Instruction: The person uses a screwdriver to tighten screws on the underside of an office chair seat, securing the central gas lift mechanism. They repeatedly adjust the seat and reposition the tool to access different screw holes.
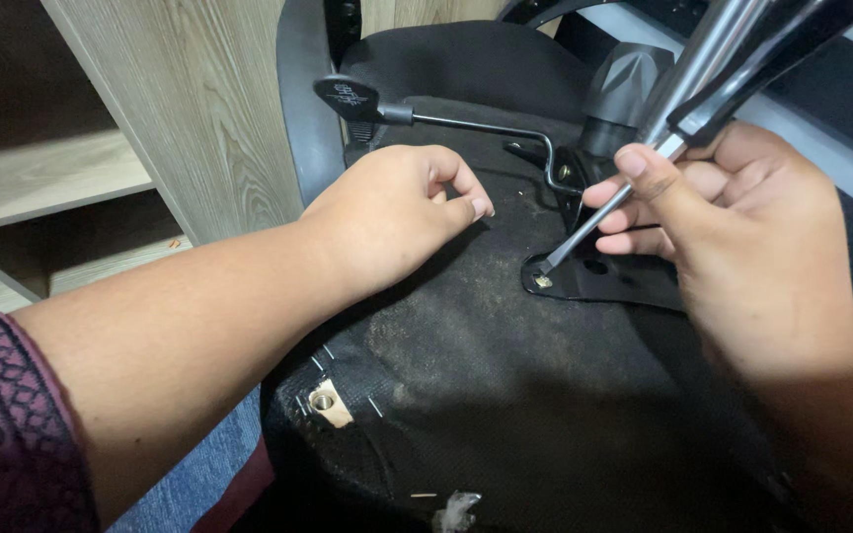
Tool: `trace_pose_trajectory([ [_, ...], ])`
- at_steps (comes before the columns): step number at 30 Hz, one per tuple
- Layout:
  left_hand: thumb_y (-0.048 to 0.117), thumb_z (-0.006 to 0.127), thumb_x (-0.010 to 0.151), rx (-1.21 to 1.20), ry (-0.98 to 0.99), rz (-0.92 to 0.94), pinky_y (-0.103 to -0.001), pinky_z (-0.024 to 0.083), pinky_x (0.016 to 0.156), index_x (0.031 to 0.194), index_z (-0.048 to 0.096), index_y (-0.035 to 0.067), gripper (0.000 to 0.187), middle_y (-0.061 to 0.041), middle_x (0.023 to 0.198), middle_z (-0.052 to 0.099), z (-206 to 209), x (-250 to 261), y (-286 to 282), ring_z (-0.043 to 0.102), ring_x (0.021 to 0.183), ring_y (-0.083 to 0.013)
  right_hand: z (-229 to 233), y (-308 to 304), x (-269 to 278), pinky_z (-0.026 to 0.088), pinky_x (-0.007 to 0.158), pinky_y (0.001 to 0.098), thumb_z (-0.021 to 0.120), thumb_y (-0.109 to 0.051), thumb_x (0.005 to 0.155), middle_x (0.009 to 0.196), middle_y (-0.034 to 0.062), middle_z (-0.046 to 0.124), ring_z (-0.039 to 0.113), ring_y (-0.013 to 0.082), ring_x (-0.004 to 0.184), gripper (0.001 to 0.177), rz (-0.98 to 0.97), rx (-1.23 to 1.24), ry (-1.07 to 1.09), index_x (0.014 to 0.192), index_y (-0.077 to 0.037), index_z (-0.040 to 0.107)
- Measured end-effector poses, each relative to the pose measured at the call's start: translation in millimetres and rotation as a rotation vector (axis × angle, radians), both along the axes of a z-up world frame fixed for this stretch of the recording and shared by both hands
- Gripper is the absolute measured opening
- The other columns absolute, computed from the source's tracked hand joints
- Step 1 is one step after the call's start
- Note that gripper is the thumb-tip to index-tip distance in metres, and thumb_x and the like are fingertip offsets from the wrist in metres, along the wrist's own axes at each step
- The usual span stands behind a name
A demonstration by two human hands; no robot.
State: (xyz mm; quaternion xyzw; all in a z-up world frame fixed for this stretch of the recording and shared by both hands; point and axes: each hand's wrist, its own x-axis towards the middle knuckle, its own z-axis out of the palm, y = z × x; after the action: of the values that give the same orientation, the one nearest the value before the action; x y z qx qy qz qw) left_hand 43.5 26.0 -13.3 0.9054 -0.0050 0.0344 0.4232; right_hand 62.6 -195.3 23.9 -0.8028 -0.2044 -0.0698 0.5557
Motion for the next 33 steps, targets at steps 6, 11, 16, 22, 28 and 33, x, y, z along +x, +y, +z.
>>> trace_pose_trajectory([
  [6,0.036,0.065,0.089,0.014,-0.003,-0.009,-0.033,0.052,0.064,0.100,0.077,0.018,0.025,-0.002,0.068,0.066,-0.2,0.3,0.6,0.063,0.063,-0.0146,0.1,1.6,0.5,0.064,0.070,0.0304,0.065,-0.016,0.100,0.090,0.0157,0.075,0.076,0.0179,0.079,0.020,-0.017,-0.050,0.012,0.106,0.004,0.064],
  [11,0.037,0.066,0.088,0.003,0.001,-0.008,-0.033,0.052,0.065,0.100,0.077,0.018,0.025,-0.001,0.070,0.067,0.2,-0.3,0.2,0.064,0.064,-0.0140,0.4,2.6,0.6,0.064,0.070,0.0297,0.065,-0.016,0.100,0.089,0.0138,0.075,0.075,0.0175,0.081,0.019,-0.010,-0.048,0.019,0.105,0.003,0.063],
  [16,0.038,0.066,0.088,0.022,0.012,0.001,-0.033,0.053,0.066,0.099,0.078,0.019,0.025,-0.002,0.071,0.068,0.5,0.0,-0.1,0.065,0.065,-0.0147,-1.5,3.5,5.5,0.063,0.068,0.0295,0.066,-0.013,0.099,0.088,0.0124,0.074,0.075,0.0171,0.082,0.015,0.047,-0.042,0.027,0.102,0.001,0.060],
  [22,0.036,0.067,0.086,0.040,-0.020,-0.029,-0.035,0.054,0.067,0.098,0.078,0.018,0.024,-0.005,0.073,0.071,1.4,0.3,1.3,0.068,0.067,-0.0184,-9.4,4.3,8.4,0.062,0.065,0.0287,0.069,-0.010,0.095,0.086,0.0132,0.074,0.074,0.0161,0.078,0.015,0.021,-0.051,0.087,0.097,0.000,0.057],
  [28,0.034,0.068,0.086,0.055,-0.030,-0.043,-0.036,0.055,0.073,0.097,0.078,0.016,0.024,-0.007,0.081,0.075,-2.0,-1.2,2.2,0.072,0.075,-0.0214,-16.7,1.3,-0.3,0.061,0.066,0.0268,0.067,-0.011,0.096,0.085,0.0088,0.073,0.070,0.0130,0.073,0.010,-0.007,0.069,0.117,0.097,-0.003,0.060],
  [33,0.027,0.058,0.091,0.096,-0.155,-0.101,-0.036,0.054,0.088,0.096,0.079,0.016,0.024,-0.008,0.098,0.078,-7.4,-6.8,6.3,0.073,0.096,-0.0244,-19.4,1.5,-6.8,0.060,0.064,0.0272,0.068,-0.011,0.095,0.082,0.0085,0.072,0.068,0.0127,0.069,0.012,-0.045,0.093,0.095,0.095,-0.004,0.059],
])
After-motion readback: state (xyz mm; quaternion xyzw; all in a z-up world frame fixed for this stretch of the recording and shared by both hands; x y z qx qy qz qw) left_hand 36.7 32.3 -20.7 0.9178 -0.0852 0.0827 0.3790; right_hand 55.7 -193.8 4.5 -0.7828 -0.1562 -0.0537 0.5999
